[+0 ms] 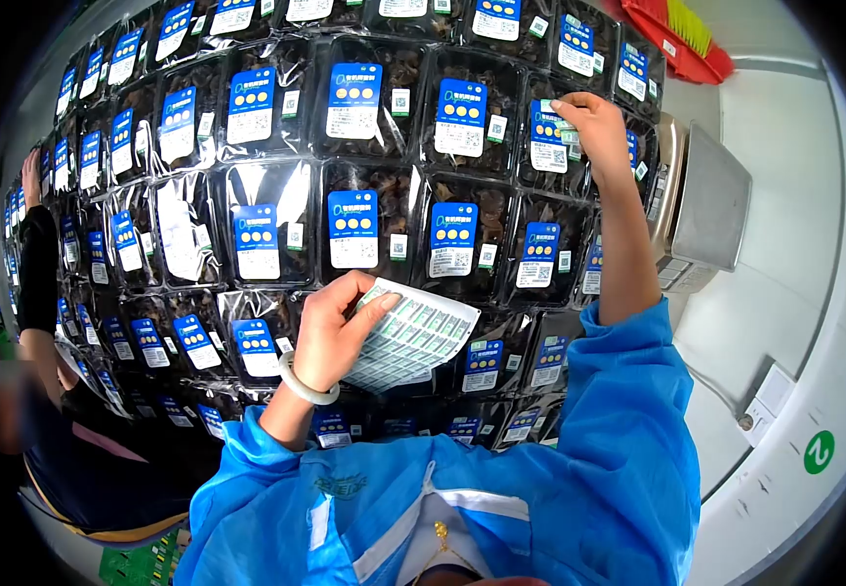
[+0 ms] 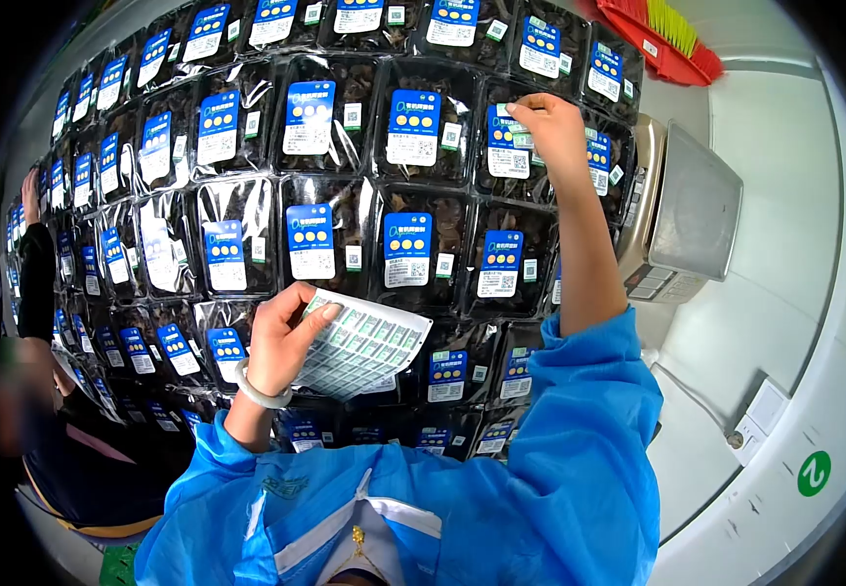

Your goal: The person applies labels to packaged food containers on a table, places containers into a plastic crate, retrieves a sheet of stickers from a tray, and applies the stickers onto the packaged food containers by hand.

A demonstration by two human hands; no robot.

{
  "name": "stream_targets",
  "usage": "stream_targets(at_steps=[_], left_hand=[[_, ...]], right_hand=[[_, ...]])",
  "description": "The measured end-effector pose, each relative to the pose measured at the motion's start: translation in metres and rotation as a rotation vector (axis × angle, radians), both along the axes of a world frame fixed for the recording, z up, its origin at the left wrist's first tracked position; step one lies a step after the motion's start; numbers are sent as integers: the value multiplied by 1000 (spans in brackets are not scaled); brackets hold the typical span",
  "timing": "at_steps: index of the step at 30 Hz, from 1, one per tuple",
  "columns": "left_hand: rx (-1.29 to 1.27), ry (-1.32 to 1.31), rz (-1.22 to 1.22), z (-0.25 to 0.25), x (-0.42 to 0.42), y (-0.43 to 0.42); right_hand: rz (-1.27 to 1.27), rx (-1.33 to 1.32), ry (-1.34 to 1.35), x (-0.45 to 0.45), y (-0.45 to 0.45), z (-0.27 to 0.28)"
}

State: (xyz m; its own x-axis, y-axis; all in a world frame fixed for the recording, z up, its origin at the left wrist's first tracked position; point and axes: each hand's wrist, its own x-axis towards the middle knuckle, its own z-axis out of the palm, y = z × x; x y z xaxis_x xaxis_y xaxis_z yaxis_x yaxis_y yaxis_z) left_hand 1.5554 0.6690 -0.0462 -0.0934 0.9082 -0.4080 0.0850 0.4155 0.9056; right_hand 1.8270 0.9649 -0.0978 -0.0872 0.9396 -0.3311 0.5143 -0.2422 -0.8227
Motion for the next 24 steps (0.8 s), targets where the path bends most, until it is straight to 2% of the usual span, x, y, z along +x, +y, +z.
stream_targets(at_steps=[3,6,7,8,10,12,13,14,16,20,24], left_hand=[[9,18,-30,2,-1,1],[23,23,-22,4,0,3],[24,15,-13,3,0,3],[25,6,-4,2,-1,3],[34,28,-5,-1,-2,2],[37,35,-8,-3,-2,1],[37,33,-10,-3,-1,1],[36,32,-12,-4,0,1],[34,22,-32,-4,1,1],[45,38,-50,0,-1,0],[39,31,-39,-6,-6,-6]], right_hand=[[28,32,-93,-2,5,-17],[151,185,-446,4,11,-29],[154,266,-673,-4,6,-15],[119,257,-758,-14,0,0],[146,230,-378,-20,0,-1],[176,2,79,-40,-8,6],[228,-30,144,-56,-14,17],[275,5,151,-65,-13,13],[349,158,-29,-80,-6,-1],[448,278,-191,-106,0,-15],[492,409,-489,-120,-3,-15]])
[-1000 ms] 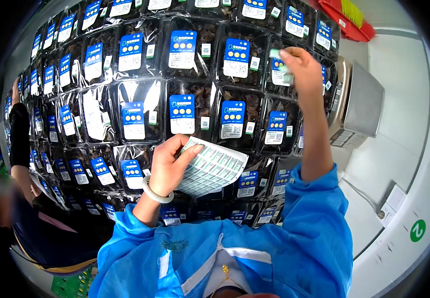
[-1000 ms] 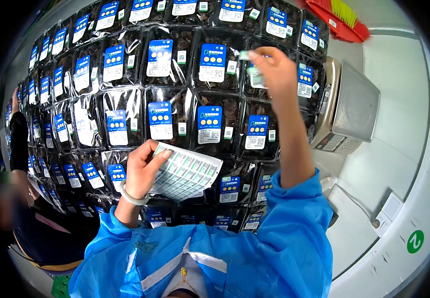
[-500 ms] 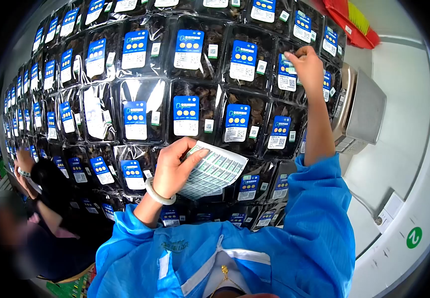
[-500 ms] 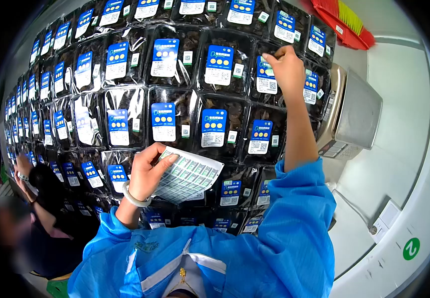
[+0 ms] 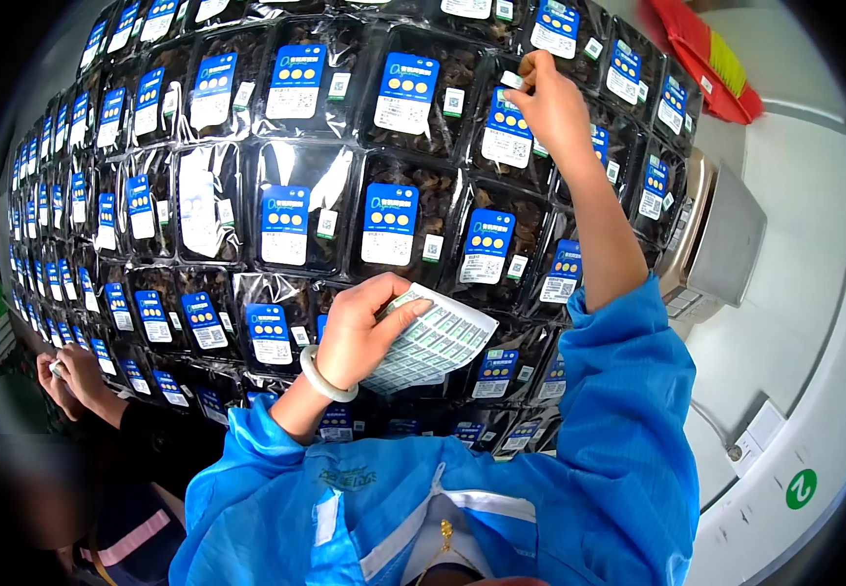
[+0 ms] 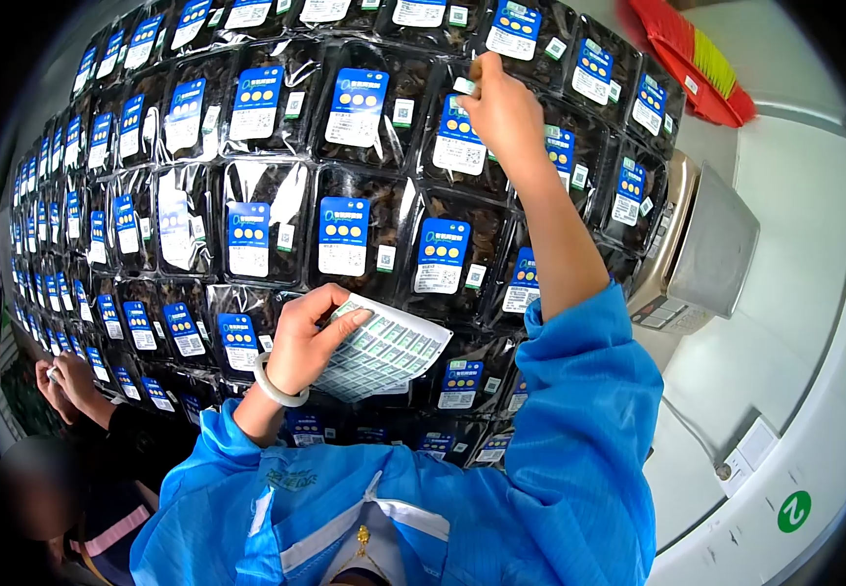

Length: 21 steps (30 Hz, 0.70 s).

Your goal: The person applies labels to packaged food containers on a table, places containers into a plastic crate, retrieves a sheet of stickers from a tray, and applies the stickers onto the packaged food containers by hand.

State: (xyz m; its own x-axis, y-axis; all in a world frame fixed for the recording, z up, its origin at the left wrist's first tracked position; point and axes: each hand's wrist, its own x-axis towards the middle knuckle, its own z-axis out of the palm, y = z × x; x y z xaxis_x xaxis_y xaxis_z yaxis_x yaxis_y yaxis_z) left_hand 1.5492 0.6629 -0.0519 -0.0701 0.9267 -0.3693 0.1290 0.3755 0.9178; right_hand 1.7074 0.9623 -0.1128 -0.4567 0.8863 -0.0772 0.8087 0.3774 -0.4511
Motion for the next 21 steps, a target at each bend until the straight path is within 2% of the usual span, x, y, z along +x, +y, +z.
stream_targets(at_steps=[1,2,4,5,6,8,9,15,17,19,21], left_hand=[[0,-1,7,-1,-2,-1],[-5,-14,17,-1,-4,-2],[-12,-38,37,-1,-6,-2],[4,-32,36,-3,-6,-2],[18,-25,34,-4,-7,-1],[20,-27,34,-4,-8,-1],[9,-36,38,-2,-7,-1],[12,-25,67,0,-10,-3],[10,-21,79,2,-13,-4],[-5,-9,72,1,-17,-7],[4,-30,86,-3,-16,-9]], right_hand=[[-27,99,-152,-3,-6,10],[-20,193,-141,-3,-8,13],[-106,14,-49,-10,-8,25],[-65,10,175,-9,-4,9],[-87,-249,390,-21,-8,19],[-45,-475,517,-44,-11,25],[-17,-461,539,-57,-13,23],[73,-210,311,-116,2,-16],[85,-10,64,-123,0,-25],[65,87,-133,-127,-3,-18],[18,102,-171,-120,-4,-2]])
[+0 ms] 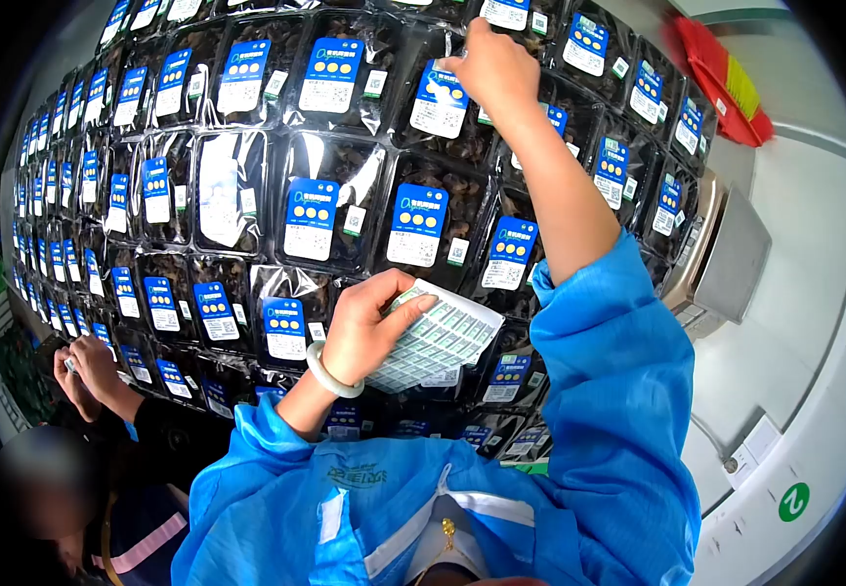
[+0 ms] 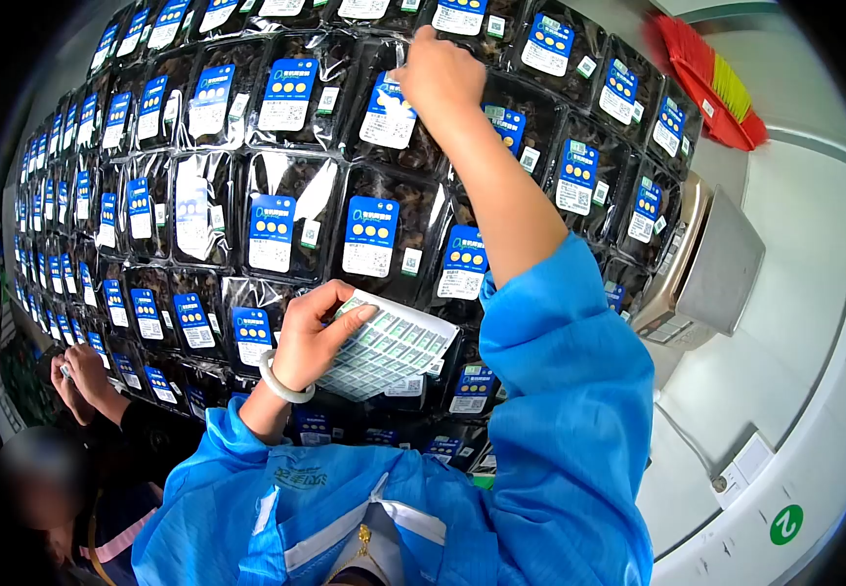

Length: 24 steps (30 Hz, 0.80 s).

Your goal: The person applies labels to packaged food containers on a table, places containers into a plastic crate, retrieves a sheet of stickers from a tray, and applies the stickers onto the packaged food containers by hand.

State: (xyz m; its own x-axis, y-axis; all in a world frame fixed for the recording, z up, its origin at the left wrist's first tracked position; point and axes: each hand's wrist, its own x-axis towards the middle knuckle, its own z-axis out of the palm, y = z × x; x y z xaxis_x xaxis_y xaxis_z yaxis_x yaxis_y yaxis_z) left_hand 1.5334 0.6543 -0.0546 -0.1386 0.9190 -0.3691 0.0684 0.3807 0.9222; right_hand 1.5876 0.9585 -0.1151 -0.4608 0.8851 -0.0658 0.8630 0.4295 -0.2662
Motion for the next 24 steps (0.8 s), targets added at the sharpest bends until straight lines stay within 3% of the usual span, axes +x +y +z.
stream_targets(at_steps=[2,5,7,11,15,17,19,21,24], left_hand=[[-1,21,-6,3,-1,0],[3,16,-4,1,1,0],[-11,13,12,4,3,0],[-72,-36,194,11,-6,-3],[77,-129,468,16,-20,-6],[165,-118,490,16,-20,-10],[141,-86,465,27,-12,-16],[200,-40,451,26,-1,-30],[285,-101,433,35,5,-50]], right_hand=[[-32,-96,107,9,-2,13],[-81,-943,717,15,-30,7],[115,-895,651,17,-60,-9],[109,-1092,956,55,-105,38],[134,-990,947,113,-153,71],[161,-767,912,128,-186,78],[80,-636,828,131,-213,97],[-208,-731,997,132,-240,98],[-263,-761,1189,141,-262,106]])
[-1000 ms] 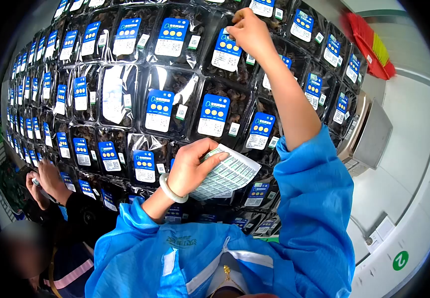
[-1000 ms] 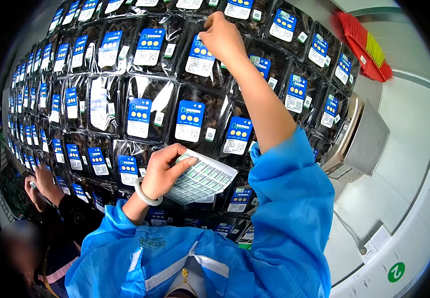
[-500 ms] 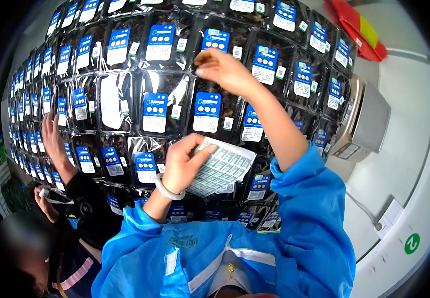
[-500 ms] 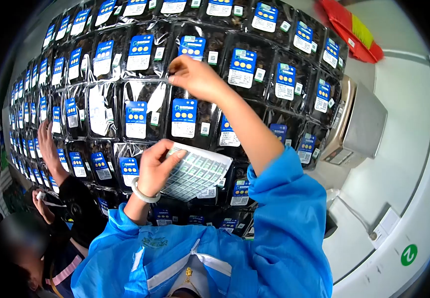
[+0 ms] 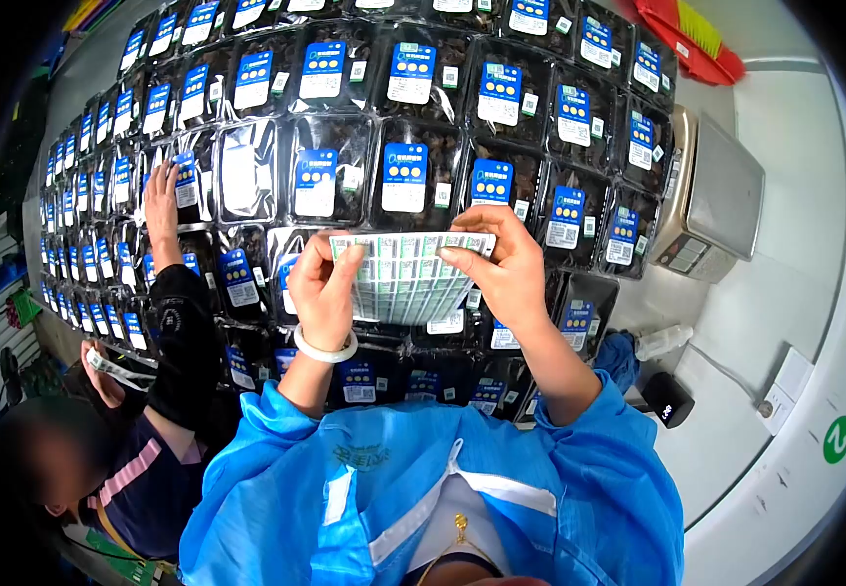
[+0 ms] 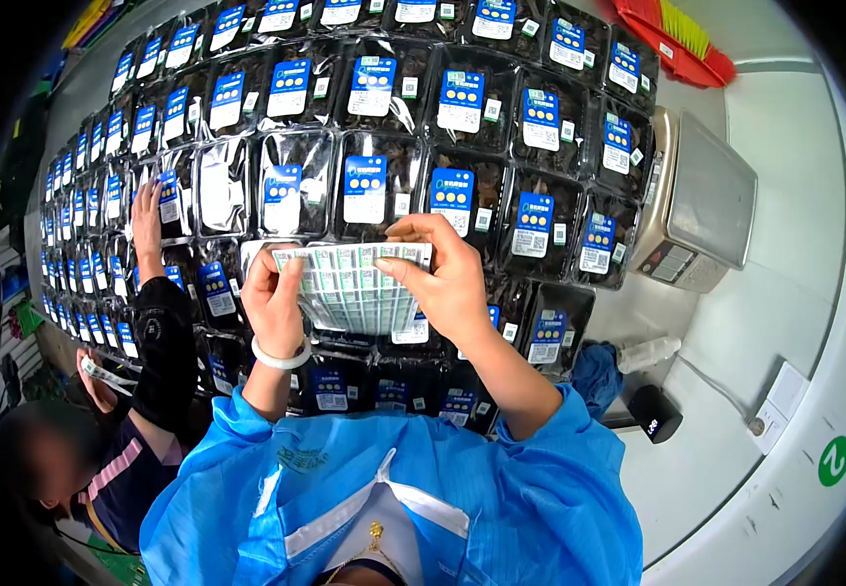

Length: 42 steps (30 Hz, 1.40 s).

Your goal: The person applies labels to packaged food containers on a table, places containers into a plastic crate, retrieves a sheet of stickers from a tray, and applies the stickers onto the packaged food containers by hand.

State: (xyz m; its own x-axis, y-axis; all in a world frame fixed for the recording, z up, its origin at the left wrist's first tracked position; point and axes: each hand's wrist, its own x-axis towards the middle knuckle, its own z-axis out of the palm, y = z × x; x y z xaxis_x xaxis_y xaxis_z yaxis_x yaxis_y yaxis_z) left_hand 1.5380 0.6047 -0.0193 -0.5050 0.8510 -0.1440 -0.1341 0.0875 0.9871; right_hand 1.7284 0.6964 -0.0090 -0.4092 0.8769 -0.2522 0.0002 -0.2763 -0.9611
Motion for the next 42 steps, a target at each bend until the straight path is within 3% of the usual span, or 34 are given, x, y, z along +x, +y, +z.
stream_targets(at_steps=[6,7,13,18,23,25,27,29,31,33,35,37,42], left_hand=[[-120,-186,-172,49,-3,-29],[-125,-87,-162,50,-1,-35],[-115,-46,-52,55,0,-69],[-106,6,25,56,2,-100],[-92,140,129,49,2,-121],[-74,31,150,56,1,-124],[-46,-50,181,64,0,-122],[-88,-3,83,61,-11,-136],[-123,71,13,71,-15,-140],[-109,154,-59,71,-16,-141],[-159,146,-128,80,-15,-140],[-187,133,-117,79,-16,-142],[-240,79,-78,63,-18,-140]], right_hand=[[57,134,-100,10,-31,26],[41,91,-82,10,-36,30],[29,-45,42,13,-65,43],[-87,191,-101,10,-96,42],[20,399,-319,6,-104,48],[59,434,-310,5,-106,40],[224,320,-345,7,-101,43],[192,256,-199,2,-92,51],[297,471,-263,0,-80,58],[615,668,-436,-13,-70,79],[761,876,-354,-30,-68,78],[917,946,-441,-40,-65,75],[778,1199,-276,-41,-72,41]])
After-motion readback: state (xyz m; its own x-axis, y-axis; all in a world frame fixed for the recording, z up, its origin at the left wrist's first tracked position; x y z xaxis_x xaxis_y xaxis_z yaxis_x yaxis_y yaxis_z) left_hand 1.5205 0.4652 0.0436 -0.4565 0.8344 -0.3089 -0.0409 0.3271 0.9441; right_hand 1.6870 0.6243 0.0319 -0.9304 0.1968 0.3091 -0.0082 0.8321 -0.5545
